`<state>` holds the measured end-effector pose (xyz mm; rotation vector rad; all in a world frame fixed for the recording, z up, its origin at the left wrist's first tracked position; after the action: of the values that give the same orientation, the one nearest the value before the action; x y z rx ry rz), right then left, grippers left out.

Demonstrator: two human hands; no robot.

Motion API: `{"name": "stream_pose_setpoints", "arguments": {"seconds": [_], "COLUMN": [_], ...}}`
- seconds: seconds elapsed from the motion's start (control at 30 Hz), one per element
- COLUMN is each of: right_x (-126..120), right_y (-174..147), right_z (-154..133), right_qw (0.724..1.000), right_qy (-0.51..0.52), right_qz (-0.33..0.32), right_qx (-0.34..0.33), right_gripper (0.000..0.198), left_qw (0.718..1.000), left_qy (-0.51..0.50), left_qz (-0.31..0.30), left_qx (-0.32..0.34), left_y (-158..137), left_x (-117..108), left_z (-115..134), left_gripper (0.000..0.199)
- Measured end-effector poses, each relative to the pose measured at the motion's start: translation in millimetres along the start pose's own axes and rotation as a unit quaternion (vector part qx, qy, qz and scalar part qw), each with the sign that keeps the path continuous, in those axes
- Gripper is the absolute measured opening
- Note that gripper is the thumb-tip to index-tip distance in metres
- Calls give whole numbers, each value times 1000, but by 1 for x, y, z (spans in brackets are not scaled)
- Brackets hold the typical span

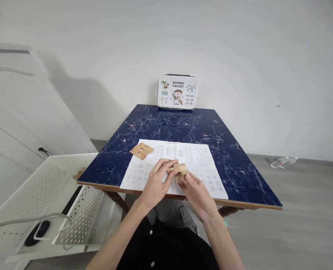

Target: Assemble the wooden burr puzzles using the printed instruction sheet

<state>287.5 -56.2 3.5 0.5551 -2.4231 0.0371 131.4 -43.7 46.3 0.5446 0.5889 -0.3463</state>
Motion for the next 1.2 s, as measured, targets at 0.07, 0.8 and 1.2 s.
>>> {"name": "stream_pose_setpoints", "arguments": {"seconds": [0.07,0.8,1.2], "right_x": [0,6,4], "right_y": [-1,-15,-12], "right_z": [1,-2,-25], "right_qw": [1000,988,868], "right_qy": [-13,-144,-495], "right_qz": [16,49,-23], "right_qx": [-10,33,-37], "right_gripper": [43,49,37], "left_qw": [1000,991,990], "left_qy": [8,74,-13], "left_qz": [2,-107,-140], "left_qx": [-2,8,16], "left_y": [0,-8,-21], "left_x": [4,-4,-10], "left_z": [0,-6,-11], "left_gripper": [31,64,69]}}
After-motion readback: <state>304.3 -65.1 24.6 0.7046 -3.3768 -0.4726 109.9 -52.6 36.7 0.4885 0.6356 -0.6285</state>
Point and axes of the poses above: each hand's wrist, its own y-axis towards the middle knuckle, its own x-axis out of the palm, z = x × y, the point moved 2 cm from there along y, towards the middle knuckle, and after that the axes turned 14 degrees about -z, right-handed, at the moved point
